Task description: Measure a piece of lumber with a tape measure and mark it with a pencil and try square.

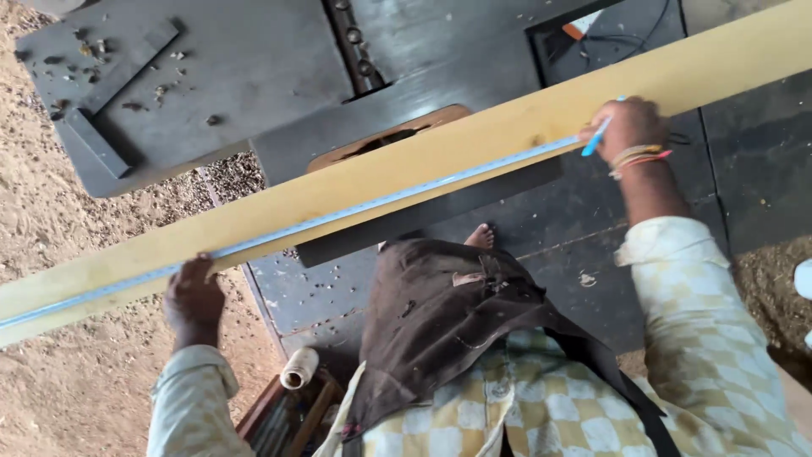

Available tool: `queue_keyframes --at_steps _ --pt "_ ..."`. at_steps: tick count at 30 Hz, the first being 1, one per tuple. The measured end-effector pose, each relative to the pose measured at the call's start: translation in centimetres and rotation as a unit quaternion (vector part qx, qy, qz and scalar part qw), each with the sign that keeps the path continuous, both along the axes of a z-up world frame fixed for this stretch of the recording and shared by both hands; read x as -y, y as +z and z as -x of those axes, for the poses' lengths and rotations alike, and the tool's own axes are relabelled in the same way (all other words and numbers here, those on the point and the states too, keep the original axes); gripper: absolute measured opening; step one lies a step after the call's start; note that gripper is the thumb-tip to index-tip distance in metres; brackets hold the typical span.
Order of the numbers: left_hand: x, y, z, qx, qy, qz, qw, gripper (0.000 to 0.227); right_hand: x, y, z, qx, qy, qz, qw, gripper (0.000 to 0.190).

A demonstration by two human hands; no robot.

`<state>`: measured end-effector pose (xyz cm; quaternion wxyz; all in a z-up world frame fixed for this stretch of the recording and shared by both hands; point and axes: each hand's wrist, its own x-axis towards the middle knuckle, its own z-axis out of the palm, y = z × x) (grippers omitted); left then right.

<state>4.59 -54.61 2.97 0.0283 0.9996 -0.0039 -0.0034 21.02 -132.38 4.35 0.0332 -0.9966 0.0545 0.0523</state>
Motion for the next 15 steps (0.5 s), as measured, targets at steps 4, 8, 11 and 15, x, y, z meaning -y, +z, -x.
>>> queue_keyframes --at_steps 4,8,11,15 --pt "2.1 1.0 0.1 -0.047 0.09 -0.025 0.995 0.051 -0.8 0.2 0.2 -0.006 -0.022 0.039 0.999 0.031" --pt "4.3 1.8 -1.1 -0.064 0.114 0.001 0.991 0.055 -1.8 1.6 -0.4 -0.014 -0.046 0.014 0.999 0.032" --pt "8.7 0.1 -2.3 -0.059 0.124 -0.115 0.984 0.057 -2.2 2.3 -0.5 -0.046 -0.065 0.01 0.997 0.032" --pt "25.0 -3.9 -5.8 0.014 0.199 0.138 0.97 0.032 -2.5 3.1 -0.9 -0.085 -0.087 0.01 0.993 0.033"
